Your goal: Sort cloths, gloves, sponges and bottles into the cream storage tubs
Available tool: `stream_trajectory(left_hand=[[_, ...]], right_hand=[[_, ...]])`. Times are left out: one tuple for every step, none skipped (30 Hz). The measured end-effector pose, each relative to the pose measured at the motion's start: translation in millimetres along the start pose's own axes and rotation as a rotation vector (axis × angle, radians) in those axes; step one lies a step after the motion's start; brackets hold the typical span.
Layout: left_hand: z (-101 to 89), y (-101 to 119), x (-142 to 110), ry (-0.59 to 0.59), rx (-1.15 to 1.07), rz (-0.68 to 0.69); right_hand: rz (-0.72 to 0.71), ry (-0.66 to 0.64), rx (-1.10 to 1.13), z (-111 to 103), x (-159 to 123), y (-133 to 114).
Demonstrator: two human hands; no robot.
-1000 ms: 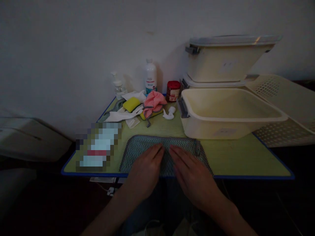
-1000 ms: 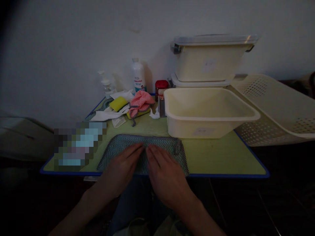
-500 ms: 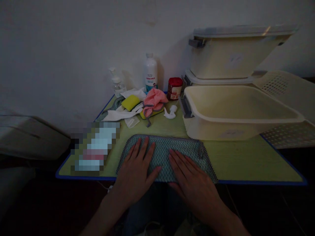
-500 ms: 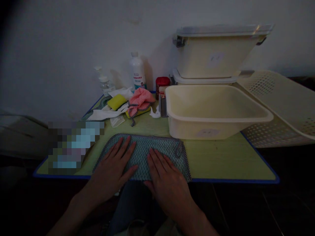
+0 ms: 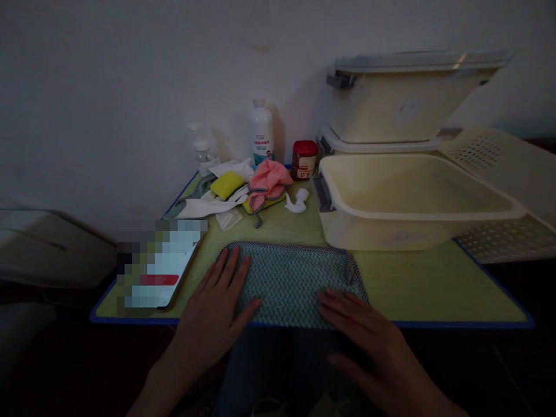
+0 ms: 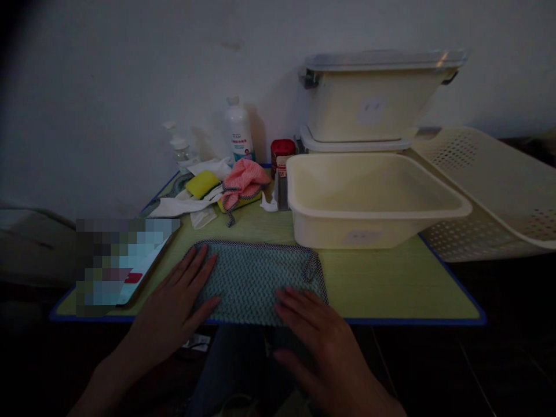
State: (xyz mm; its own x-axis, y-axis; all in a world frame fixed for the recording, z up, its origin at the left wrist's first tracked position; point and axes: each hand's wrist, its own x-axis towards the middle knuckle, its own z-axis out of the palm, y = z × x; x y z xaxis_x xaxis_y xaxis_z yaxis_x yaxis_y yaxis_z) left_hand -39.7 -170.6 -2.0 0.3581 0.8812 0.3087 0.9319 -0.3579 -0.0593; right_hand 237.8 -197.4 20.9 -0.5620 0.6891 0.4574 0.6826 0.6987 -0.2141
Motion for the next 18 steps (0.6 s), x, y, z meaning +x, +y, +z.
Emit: stream_trajectory(left_hand=[[0.4,-0.1,0.0,0.005,0.005,0.002],[0.8,-0.2,-0.1,0.009,0.01,0.005],[1.1,-0.3,-0.1,0.011,0.014,0.006],[1.4,-0.4,-0.1,0.011,0.016,0.007],[1.7,-0.5,-0.1,0.012,0.017,0.006],[1.8,-0.5,0.0,0.015,0.015,0.004],[1.9,-0.5,0.2,0.019,0.011,0.0],[2.0,-0.4,0.3,0.024,0.008,-0.004],[1.9,-0.4,0.5,0.029,0.005,-0.006],[1.7,-0.3,0.6,0.033,0.003,-0.006],[1.5,-0.2,0.6,0.036,0.002,-0.004],[1.3,-0.1,0.5,0.037,0.001,-0.003],[1.0,-0.1,0.4,0.037,0.001,-0.001],[0.8,0.0,0.2,0.036,0.0,-0.002],[0.6,0.1,0.2,0.036,0.0,-0.005],[0.5,0.2,0.2,0.035,-0.001,-0.007],[0.4,0.3,0.2,0.034,-0.003,-0.008],[0.4,0.4,0.3,0.034,-0.004,-0.009]], right_hand=[[0.093,0.056,0.087,-3.9,1.4,1.4],[0.204,0.135,0.145,-6.5,3.6,4.1],[0.328,0.227,0.169,-7.7,6.5,8.1],[0.421,0.289,0.156,-7.4,10.0,13.1],[0.482,0.325,0.118,-5.7,14.0,18.7],[0.521,0.315,0.079,-3.1,18.2,24.1],[0.566,0.295,0.03,-0.1,22.6,28.8],[0.614,0.275,-0.031,3.0,27.0,32.2],[0.662,0.243,-0.088,5.6,31.4,34.1],[0.708,0.208,-0.146,7.5,35.5,34.5],[0.745,0.167,-0.194,8.8,39.4,33.6],[0.773,0.121,-0.229,9.3,42.9,32.0],[0.793,0.077,-0.252,9.4,46.1,30.2],[0.806,0.043,-0.263,9.3,48.6,28.8],[0.811,0.021,-0.264,9.3,50.6,28.2],[0.809,0.009,-0.254,9.6,51.9,28.4],[0.801,0.008,-0.24,10.3,52.4,29.5],[0.786,0.019,-0.225,11.4,52.2,31.1]])
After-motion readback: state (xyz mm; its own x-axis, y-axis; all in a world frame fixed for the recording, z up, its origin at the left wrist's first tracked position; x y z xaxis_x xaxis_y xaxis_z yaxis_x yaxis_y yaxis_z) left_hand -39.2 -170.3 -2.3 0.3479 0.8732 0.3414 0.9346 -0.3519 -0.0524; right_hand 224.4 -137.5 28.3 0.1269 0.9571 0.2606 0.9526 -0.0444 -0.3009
